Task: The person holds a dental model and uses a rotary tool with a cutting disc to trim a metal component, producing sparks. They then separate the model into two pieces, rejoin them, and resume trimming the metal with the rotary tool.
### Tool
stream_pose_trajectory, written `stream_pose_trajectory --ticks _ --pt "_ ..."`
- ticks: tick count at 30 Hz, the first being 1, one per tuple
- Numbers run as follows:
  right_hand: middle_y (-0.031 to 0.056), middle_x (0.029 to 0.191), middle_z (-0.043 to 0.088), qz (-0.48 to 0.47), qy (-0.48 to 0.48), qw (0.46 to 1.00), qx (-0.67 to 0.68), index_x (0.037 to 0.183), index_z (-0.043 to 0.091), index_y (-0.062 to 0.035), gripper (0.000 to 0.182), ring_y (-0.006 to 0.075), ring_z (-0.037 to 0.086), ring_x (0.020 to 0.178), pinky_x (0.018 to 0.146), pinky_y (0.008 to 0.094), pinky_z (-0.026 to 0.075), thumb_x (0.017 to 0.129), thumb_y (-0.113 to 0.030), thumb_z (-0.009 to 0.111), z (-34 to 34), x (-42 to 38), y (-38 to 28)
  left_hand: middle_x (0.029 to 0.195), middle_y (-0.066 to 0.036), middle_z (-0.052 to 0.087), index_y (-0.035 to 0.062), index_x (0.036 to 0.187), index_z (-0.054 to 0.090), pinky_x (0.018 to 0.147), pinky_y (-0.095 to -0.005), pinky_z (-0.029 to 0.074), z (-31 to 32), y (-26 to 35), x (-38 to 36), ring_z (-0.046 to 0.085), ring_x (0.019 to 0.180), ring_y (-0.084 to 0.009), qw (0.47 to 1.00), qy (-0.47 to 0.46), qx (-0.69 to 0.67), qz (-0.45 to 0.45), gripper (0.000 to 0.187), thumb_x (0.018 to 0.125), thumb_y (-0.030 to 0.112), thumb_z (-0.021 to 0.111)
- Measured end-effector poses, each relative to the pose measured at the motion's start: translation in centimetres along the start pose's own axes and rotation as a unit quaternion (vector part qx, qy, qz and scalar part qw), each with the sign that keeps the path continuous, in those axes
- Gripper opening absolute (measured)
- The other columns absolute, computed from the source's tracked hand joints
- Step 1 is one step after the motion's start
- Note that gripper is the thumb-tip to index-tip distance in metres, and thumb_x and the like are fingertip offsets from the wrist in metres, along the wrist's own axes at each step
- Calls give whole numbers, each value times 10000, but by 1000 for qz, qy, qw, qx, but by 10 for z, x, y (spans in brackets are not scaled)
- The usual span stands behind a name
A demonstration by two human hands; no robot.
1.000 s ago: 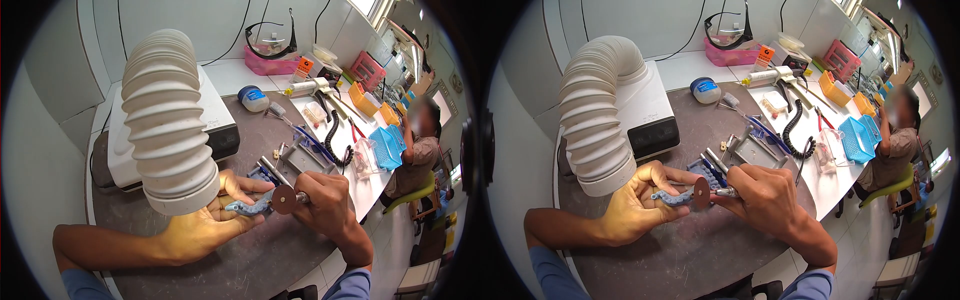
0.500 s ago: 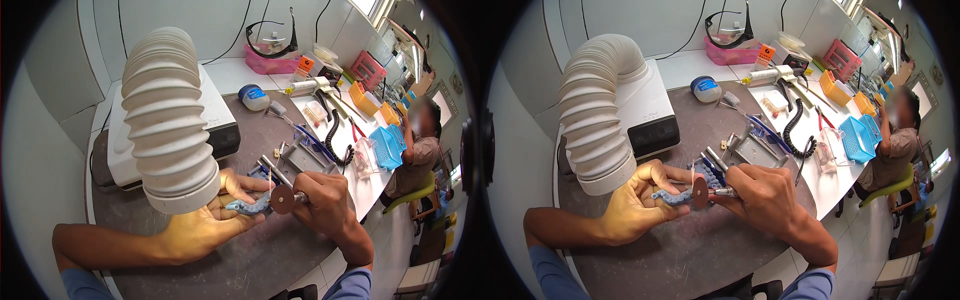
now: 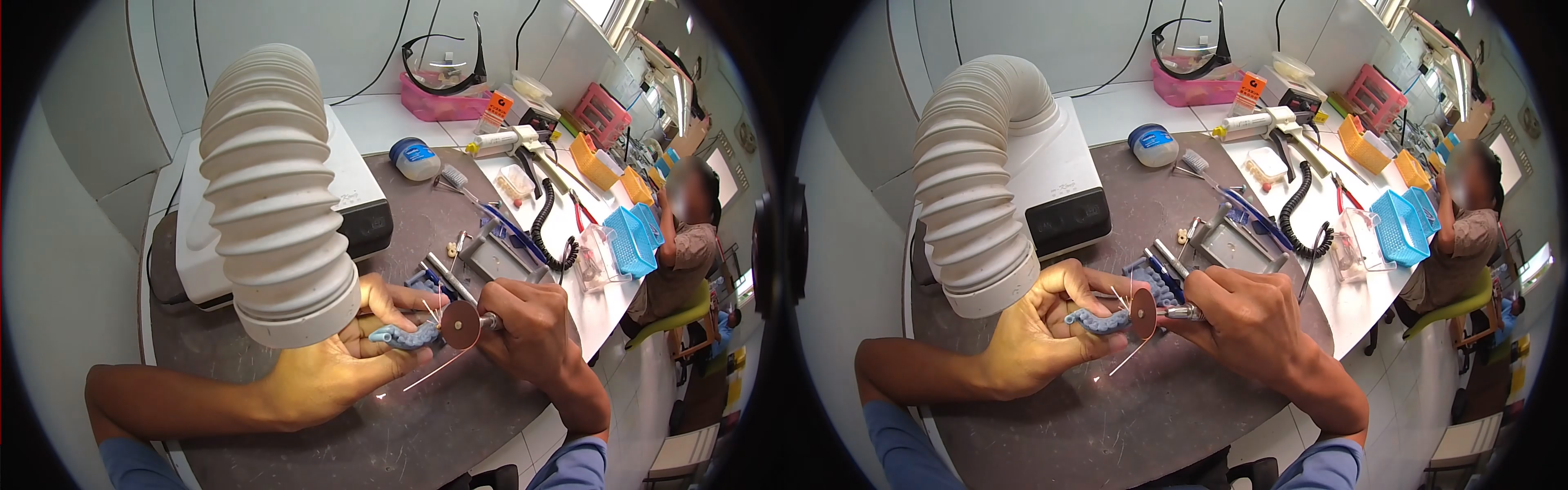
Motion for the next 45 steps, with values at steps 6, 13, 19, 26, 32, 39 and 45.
stream_pose_trajectory --ticks 6,13,19,26,32,39,45 --pt "29 587 524 8 1 1000 4 704 513 -86 372 168 545 488 428 317 404 715 -325 797 0 -1 1 1312 -198 500 75 979 492 1025 -314 473 0 0 0 523 1217 -206 1000 -1 -10 -4 303 818 -140 632" --pt "28 581 524 8 0 1000 4 698 511 -83 371 168 546 483 422 318 404 718 -320 797 0 -1 1 1311 -196 503 71 978 496 1030 -314 467 0 0 0 525 1217 -201 1000 0 12 2 309 809 -147 636" --pt "26 580 517 8 3 1000 6 689 507 -84 377 164 547 487 417 317 399 713 -324 797 1 -1 1 1306 -199 513 70 973 493 1024 -320 469 0 0 0 526 1217 -203 1000 3 10 -4 305 810 -141 642" --pt "25 576 514 8 2 1000 14 684 508 -90 381 168 539 479 414 315 394 710 -336 798 0 -2 3 1308 -200 512 71 984 487 1027 -328 464 -1 -1 -1 524 1219 -208 1000 -3 22 9 315 810 -139 645" --pt "23 575 507 7 2 1000 1 685 508 -89 379 165 535 477 416 316 394 721 -339 791 0 0 1 1308 -200 510 71 992 489 1020 -325 469 -1 -1 0 530 1213 -206 1000 -6 21 4 315 813 -140 640" --pt "24 581 508 7 -2 1000 3 690 507 -84 374 163 536 484 421 318 396 720 -325 791 0 -1 1 1314 -201 503 68 992 489 1021 -310 471 -1 0 0 531 1212 -205 1000 -10 22 8 313 813 -139 641" --pt "26 585 514 3 3 1000 8 692 507 -83 369 164 537 485 420 317 396 717 -315 793 0 0 1 1312 -199 501 66 995 494 1034 -316 467 -1 0 0 526 1218 -203 1000 -5 18 4 312 812 -139 641"
Point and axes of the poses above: each hand's wrist, its own x-axis towards the middle knuckle, its own z-axis out of the palm, y = z × x, the point moved 3 cm from there along x, towards the middle knuckle
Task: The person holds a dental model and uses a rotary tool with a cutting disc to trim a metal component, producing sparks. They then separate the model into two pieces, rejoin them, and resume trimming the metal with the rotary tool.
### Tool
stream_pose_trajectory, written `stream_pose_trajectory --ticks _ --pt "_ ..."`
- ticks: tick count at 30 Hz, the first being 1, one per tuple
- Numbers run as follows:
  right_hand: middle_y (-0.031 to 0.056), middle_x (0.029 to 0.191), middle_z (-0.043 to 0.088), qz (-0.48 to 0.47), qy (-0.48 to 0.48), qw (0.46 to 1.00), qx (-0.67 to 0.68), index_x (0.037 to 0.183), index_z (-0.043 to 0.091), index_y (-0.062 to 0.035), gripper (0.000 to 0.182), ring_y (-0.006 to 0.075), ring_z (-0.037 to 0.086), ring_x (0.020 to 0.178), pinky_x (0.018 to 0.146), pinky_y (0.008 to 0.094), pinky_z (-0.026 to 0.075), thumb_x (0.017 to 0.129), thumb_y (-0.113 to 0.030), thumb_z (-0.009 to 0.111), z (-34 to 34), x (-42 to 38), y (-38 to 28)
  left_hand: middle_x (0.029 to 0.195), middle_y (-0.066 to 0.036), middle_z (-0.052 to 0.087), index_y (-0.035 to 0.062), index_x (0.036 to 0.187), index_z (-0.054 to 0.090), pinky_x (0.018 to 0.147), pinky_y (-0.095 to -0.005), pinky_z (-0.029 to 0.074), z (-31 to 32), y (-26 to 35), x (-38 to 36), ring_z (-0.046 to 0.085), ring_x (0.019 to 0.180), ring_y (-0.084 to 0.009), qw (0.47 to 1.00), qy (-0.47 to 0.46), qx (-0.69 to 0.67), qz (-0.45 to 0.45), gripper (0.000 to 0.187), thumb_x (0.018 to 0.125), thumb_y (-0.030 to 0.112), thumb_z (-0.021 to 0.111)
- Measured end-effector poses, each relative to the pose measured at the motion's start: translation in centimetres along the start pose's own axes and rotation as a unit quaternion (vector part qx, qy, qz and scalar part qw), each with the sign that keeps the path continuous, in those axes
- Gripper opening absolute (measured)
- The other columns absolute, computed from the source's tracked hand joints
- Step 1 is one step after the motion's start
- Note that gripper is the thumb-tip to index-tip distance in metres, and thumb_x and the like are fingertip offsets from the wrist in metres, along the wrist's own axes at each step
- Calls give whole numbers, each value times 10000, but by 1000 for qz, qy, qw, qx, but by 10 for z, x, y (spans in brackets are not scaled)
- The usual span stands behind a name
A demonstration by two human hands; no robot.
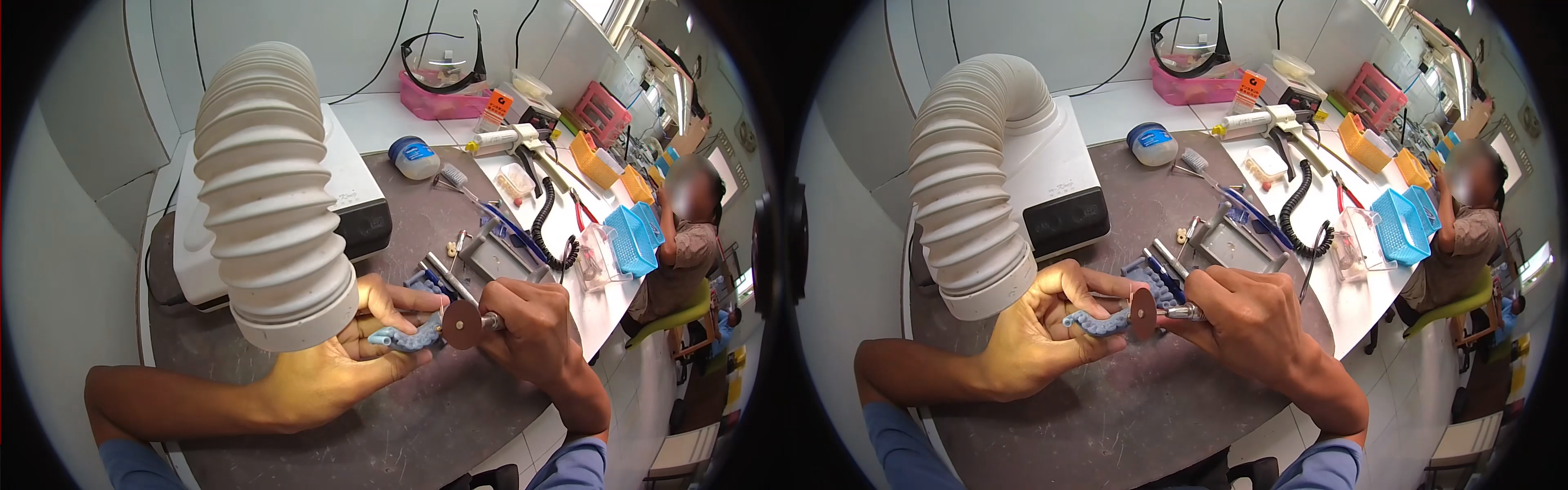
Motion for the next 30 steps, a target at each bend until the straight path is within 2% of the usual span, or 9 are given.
stream_pose_trajectory --ticks 16,30 --pt "27 559 514 7 15 1000 -11 685 513 -82 408 160 515 445 411 310 391 721 -376 794 -1 0 2 1291 -202 514 76 982 524 1019 -316 468 1 0 0 543 1194 -205 1000 9 -5 12 323 791 -141 667" --pt "25 585 517 0 2 1000 -2 693 506 -85 387 168 540 486 419 316 398 708 -338 799 0 -1 1 1291 -204 524 68 985 503 1008 -317 473 0 0 0 549 1188 -205 1000 7 11 19 310 806 -133 656"
Point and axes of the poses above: each hand's wrist, its own x-axis towards the middle knuckle, its own z-axis out of the palm, y = z × x, the point moved 3 cm from there along x, towards the middle knuckle
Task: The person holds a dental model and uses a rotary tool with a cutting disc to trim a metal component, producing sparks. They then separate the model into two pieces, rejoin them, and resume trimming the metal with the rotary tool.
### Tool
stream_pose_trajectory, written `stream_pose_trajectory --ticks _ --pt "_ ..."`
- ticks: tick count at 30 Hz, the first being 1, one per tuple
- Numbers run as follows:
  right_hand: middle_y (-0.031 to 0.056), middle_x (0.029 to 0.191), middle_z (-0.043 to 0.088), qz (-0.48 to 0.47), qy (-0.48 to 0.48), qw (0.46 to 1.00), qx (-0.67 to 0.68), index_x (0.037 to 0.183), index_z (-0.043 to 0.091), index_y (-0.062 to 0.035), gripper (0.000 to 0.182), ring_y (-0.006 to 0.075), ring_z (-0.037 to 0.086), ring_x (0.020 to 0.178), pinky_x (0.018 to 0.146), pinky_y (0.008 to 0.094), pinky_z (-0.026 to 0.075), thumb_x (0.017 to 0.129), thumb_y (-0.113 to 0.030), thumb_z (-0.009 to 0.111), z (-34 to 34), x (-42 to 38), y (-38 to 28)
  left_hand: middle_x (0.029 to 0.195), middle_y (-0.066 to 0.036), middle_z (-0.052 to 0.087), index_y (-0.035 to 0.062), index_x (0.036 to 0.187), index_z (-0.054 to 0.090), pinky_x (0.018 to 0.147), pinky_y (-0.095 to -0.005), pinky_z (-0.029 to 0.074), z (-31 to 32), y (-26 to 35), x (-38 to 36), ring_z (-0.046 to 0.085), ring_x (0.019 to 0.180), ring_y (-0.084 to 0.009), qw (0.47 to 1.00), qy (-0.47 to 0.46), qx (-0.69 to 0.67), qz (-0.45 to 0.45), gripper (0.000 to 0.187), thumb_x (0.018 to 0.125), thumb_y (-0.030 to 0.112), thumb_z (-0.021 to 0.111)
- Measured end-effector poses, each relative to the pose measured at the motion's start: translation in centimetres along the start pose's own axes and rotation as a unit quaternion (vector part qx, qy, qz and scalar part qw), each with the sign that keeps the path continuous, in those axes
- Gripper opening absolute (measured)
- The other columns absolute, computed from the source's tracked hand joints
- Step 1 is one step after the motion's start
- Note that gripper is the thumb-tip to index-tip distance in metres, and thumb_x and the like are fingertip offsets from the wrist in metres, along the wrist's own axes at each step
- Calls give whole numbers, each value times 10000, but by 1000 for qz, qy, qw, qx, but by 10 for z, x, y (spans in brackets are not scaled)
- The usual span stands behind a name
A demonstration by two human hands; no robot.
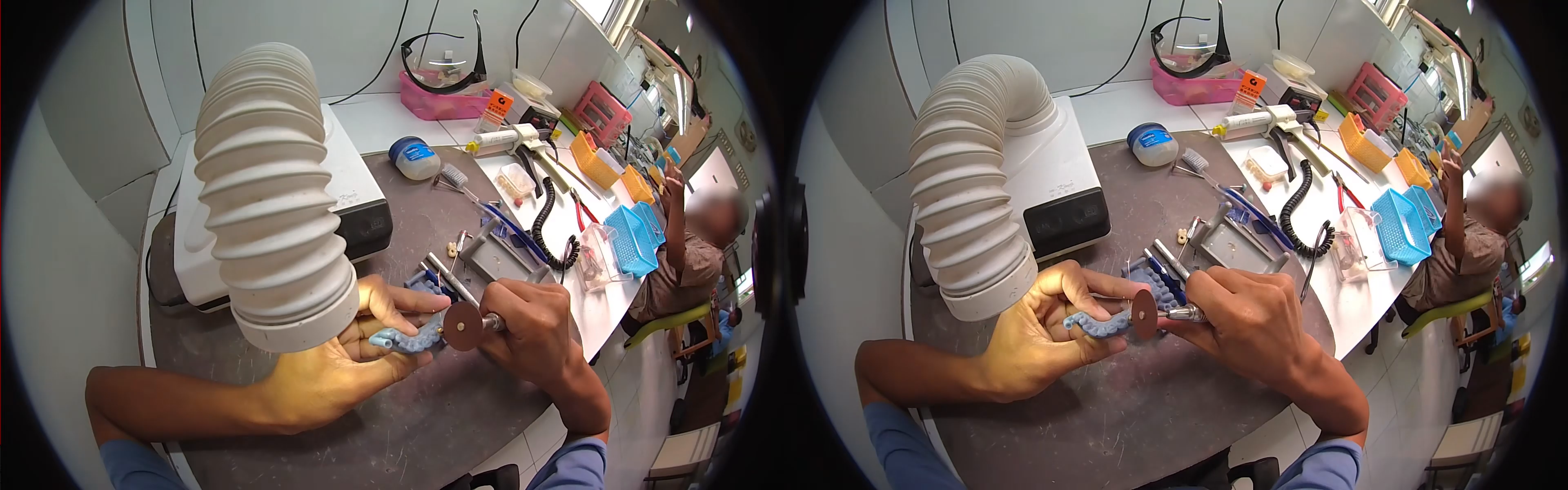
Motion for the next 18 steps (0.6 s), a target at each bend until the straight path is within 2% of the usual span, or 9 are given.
stream_pose_trajectory --ticks 18 --pt "30 569 520 8 1 1000 -2 686 507 -86 393 165 525 458 413 316 395 727 -354 791 -1 0 1 1287 -203 525 70 980 512 1040 -333 454 0 1 0 536 1207 -207 1000 -1 -2 -7 300 807 -124 661"
Point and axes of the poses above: each hand's wrist, its own x-axis towards the middle knuckle, its own z-axis out of the palm, y = z × x, the point moved 3 cm from there along x, towards the middle knuckle
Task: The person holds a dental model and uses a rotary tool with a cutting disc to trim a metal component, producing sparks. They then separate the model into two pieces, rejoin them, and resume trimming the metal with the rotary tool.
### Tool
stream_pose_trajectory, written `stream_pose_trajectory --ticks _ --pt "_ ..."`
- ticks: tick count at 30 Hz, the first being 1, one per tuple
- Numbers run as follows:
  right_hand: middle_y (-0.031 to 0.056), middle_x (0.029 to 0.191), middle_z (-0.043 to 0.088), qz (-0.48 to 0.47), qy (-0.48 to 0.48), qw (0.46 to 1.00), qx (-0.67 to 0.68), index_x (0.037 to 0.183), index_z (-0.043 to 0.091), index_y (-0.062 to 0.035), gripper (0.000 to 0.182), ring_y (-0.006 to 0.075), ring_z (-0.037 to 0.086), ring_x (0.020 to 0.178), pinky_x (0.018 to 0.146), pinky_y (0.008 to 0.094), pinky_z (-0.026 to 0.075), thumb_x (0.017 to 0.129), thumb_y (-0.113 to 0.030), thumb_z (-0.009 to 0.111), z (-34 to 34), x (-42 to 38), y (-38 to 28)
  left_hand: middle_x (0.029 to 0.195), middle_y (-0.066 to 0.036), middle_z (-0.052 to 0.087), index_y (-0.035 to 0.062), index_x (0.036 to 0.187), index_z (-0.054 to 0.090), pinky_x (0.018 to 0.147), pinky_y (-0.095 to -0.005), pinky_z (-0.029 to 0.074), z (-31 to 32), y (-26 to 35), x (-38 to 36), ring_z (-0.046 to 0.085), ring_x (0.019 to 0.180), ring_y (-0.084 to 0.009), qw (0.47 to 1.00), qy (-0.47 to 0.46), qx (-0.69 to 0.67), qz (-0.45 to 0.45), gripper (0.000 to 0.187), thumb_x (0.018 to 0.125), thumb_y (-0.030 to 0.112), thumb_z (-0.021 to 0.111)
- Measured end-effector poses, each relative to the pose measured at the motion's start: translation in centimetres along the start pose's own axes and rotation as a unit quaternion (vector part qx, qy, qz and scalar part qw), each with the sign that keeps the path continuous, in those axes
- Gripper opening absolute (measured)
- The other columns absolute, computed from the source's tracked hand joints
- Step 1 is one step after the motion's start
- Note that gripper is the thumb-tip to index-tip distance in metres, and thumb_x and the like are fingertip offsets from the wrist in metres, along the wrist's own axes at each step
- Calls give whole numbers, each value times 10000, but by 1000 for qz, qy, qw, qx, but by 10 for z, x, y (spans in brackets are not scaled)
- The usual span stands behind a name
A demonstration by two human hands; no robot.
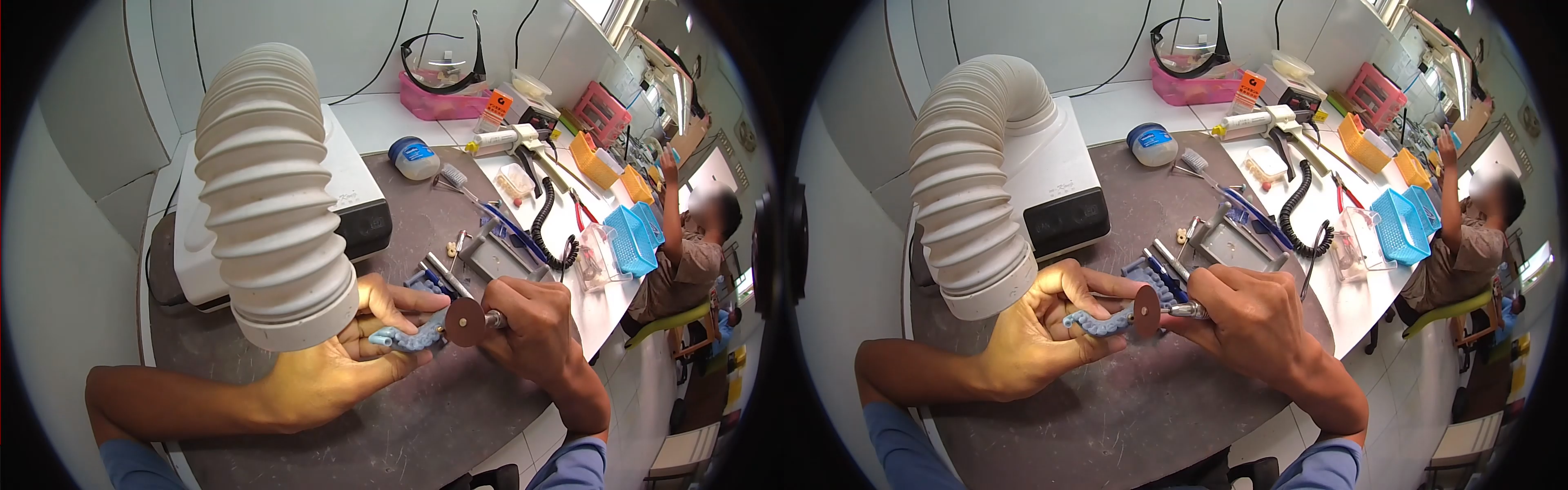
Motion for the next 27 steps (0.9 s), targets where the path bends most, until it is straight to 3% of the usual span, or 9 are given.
stream_pose_trajectory --ticks 15,18,20,27 --pt "23 556 498 -12 15 1000 2 688 504 -89 392 167 512 450 413 315 383 730 -358 787 1 0 0 1308 -205 503 63 1005 492 1044 -322 457 0 0 1 524 1220 -207 1000 -12 -10 -9 320 810 -143 640" --pt "23 553 494 -1 15 1000 2 683 499 -89 403 167 507 446 411 312 376 731 -368 785 0 0 0 1300 -228 488 43 1018 453 949 -279 509 1 1 1 553 1152 -178 1000 -19 10 4 264 860 -70 631" --pt "23 552 493 3 14 1000 2 681 496 -88 409 167 504 444 410 312 373 732 -373 784 0 -1 1 1303 -205 502 65 1027 504 1052 -320 453 0 0 0 525 1216 -209 1000 -16 0 2 337 806 -149 640" --pt "24 557 497 1 -1 1000 2 682 496 -85 407 169 510 452 413 317 376 731 -368 784 0 0 0 1301 -201 505 58 1006 498 1046 -327 458 0 0 0 524 1218 -211 1000 -4 -7 -30 313 812 -145 635"
Point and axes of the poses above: each hand's wrist, its own x-axis towards the middle knuckle, its own z-axis out of the palm, y = z × x, the point moved 3 cm from there along x, towards the middle knuckle
